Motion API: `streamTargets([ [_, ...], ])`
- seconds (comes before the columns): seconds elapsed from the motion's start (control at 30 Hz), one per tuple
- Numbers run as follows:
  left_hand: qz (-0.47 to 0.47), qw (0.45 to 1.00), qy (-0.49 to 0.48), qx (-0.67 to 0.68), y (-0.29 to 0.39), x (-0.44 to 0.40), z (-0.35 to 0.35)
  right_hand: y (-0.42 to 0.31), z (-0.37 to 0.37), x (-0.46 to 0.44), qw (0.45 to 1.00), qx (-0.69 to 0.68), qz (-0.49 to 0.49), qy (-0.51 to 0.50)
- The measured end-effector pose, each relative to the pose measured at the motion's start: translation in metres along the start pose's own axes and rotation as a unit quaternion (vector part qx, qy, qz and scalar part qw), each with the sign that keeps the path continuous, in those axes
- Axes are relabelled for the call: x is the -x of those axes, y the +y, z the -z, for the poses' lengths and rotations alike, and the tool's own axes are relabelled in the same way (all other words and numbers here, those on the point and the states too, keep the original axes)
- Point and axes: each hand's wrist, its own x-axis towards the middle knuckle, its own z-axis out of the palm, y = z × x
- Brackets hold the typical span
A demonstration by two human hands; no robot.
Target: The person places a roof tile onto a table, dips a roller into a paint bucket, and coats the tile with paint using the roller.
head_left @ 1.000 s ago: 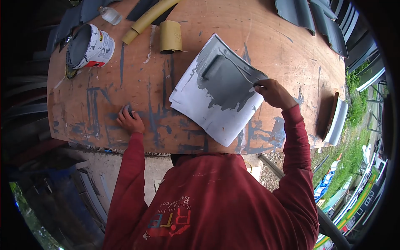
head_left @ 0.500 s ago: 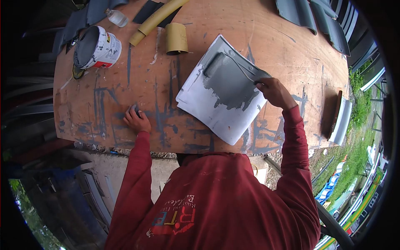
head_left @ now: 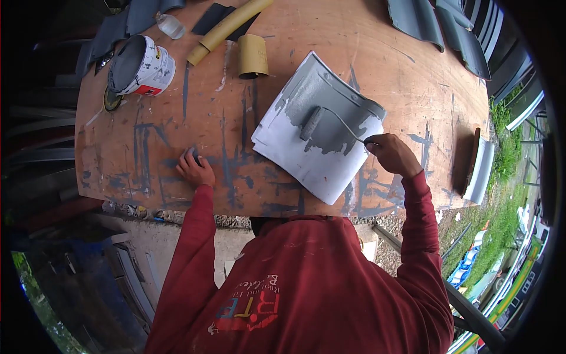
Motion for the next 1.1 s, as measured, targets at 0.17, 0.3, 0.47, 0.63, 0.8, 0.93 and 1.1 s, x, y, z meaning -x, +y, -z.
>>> streamTargets([
  [0.17, 0.020, 1.000, -0.020, -0.001, 0.000, 0.002, -0.001, -0.054, -0.012, -0.017, 0.998, 0.021, 0.033, 0.040],
  [0.3, 0.010, 1.000, -0.013, -0.003, -0.002, 0.002, 0.000, -0.048, -0.022, -0.014, 0.998, 0.029, 0.023, 0.050],
  [0.47, 0.013, 1.000, -0.015, 0.009, 0.000, 0.003, 0.000, -0.050, -0.019, -0.007, 0.999, 0.037, 0.016, 0.033],
  [0.63, 0.003, 1.000, -0.013, -0.004, -0.004, 0.001, 0.000, -0.044, -0.042, -0.002, 0.997, -0.038, 0.019, 0.061],
  [0.8, 0.032, 0.999, -0.032, 0.002, 0.002, 0.000, 0.002, -0.049, 0.006, 0.063, 0.994, 0.100, -0.041, 0.022],
  [0.93, 0.033, 0.999, -0.031, -0.003, 0.004, -0.001, 0.002, -0.086, 0.033, 0.083, 0.981, 0.138, -0.134, -0.033],
  [1.1, 0.036, 0.999, -0.039, -0.006, 0.005, 0.000, 0.004, -0.057, -0.054, 0.037, 0.991, 0.072, 0.021, 0.113],
])
